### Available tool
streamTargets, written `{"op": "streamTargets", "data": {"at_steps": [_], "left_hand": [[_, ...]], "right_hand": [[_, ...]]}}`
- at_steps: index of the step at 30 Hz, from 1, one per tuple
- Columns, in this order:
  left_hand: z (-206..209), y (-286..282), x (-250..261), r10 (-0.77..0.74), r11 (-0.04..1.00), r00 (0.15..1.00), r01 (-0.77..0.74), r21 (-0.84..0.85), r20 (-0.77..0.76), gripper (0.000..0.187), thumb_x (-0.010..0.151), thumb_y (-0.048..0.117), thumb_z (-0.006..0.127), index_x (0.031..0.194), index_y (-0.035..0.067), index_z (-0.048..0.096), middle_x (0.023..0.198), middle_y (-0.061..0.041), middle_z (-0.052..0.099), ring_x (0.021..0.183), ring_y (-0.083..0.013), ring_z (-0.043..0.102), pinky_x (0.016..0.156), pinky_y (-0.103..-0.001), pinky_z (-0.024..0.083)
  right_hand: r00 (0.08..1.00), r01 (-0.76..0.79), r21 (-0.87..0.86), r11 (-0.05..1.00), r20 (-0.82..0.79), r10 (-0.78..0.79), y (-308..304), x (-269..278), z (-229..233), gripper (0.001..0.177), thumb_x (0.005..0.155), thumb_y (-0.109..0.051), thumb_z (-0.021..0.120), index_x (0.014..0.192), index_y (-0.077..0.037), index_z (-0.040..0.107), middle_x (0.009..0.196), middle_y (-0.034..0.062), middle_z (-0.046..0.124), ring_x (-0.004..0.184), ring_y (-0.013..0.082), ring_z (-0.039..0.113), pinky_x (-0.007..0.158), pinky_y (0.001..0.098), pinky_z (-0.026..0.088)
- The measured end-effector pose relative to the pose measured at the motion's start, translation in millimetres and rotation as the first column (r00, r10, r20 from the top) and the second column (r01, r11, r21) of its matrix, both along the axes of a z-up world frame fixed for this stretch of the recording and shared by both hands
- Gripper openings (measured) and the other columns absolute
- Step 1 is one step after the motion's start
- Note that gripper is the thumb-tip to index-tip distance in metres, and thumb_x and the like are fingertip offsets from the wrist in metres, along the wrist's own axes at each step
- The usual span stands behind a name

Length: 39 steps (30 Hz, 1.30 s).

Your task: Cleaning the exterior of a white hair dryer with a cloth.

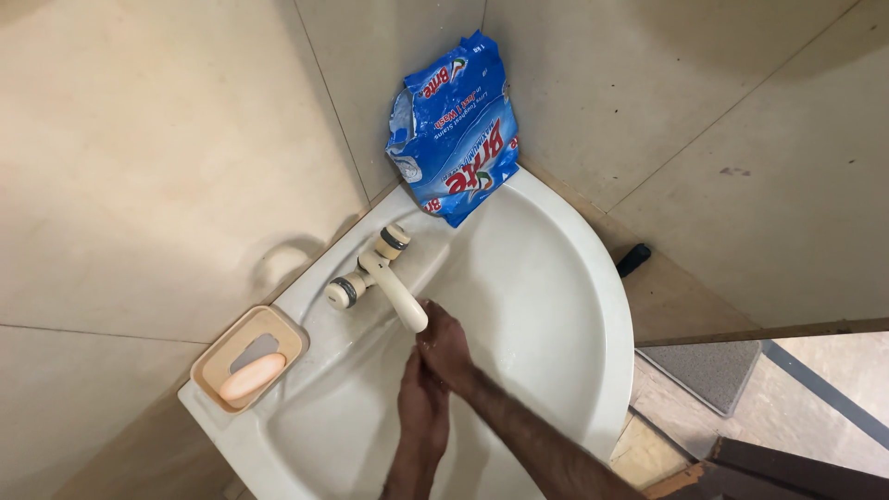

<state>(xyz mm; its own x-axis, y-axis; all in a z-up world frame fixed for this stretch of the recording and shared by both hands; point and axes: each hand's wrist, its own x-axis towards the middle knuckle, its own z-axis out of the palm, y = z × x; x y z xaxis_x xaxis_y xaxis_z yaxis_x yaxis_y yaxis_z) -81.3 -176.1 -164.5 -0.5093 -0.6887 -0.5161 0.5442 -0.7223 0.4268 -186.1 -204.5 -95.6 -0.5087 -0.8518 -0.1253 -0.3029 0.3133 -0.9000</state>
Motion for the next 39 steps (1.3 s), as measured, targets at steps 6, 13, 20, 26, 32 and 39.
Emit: {"op": "streamTargets", "data": {"at_steps": [6,13,20,26,32,39], "left_hand": [[75,-23,15,-0.023,0.919,0.992,-0.030,0.394,0.128,0.039,0.101,0.040,0.042,0.126,0.015,0.060,0.116,-0.002,0.068,0.109,-0.0193,0.062,0.098,-0.038,0.051],[58,-39,32,-0.111,0.953,0.938,0.007,0.302,0.328,0.047,0.095,0.035,0.063,0.062,0.025,0.032,0.053,0.007,0.032,0.043,-0.0112,0.028,0.037,-0.030,0.023],[104,-54,39,-0.018,0.982,0.954,-0.038,0.182,0.299,0.048,0.099,0.031,0.055,0.065,0.019,0.023,0.056,0.004,0.014,0.046,-0.0127,0.011,0.041,-0.032,0.011],[116,-50,43,-0.095,0.992,0.914,0.055,0.110,0.395,0.027,0.102,0.034,0.053,0.083,0.015,0.049,0.077,0.000,0.042,0.063,-0.0115,0.042,0.051,-0.028,0.037],[130,-46,48,-0.156,0.985,0.917,0.118,0.125,0.366,0.019,0.100,-0.003,0.043,0.112,-0.001,0.058,0.109,-0.009,0.060,0.091,-0.0192,0.070,0.076,-0.031,0.058],[65,-44,67,-0.128,0.990,0.877,0.140,0.009,0.462,0.040,0.091,-0.006,0.036,0.113,-0.002,0.069,0.087,-0.004,0.064,0.056,-0.0071,0.043,0.041,-0.023,0.028]], "right_hand": [[0.852,-0.248,-0.199,0.948,-0.510,0.116,50,42,-2,0.041,0.112,-0.032,0.045,0.139,-0.002,0.052,0.127,0.0221,0.065,0.108,0.0426,0.063,0.093,0.0526,0.049],[0.917,-0.282,0.103,0.954,0.320,0.237,85,22,-22,0.051,0.111,-0.044,0.036,0.129,-0.003,0.060,0.092,0.0143,0.073,0.086,0.0269,0.067,0.078,0.0362,0.054],[0.872,-0.156,0.084,0.984,0.480,0.097,91,-55,-46,0.045,0.105,-0.041,0.047,0.116,-0.004,0.069,0.100,0.0057,0.076,0.088,0.0152,0.070,0.077,0.0324,0.057],[0.973,-0.166,0.035,0.985,0.167,0.158,39,-105,-11,0.037,0.105,-0.034,0.048,0.113,-0.004,0.068,0.097,0.0067,0.077,0.084,0.0154,0.074,0.075,0.0323,0.061],[0.959,-0.266,-0.051,0.963,-0.112,0.260,-37,-117,30,0.027,0.102,-0.025,0.055,0.114,-0.004,0.067,0.095,0.0098,0.078,0.080,0.0201,0.076,0.075,0.0347,0.062],[0.807,-0.508,-0.378,0.774,-0.521,0.276,-120,-110,41,0.037,0.105,-0.020,0.060,0.135,0.002,0.055,0.132,0.0233,0.060,0.115,0.0369,0.062,0.093,0.0433,0.053]]}}
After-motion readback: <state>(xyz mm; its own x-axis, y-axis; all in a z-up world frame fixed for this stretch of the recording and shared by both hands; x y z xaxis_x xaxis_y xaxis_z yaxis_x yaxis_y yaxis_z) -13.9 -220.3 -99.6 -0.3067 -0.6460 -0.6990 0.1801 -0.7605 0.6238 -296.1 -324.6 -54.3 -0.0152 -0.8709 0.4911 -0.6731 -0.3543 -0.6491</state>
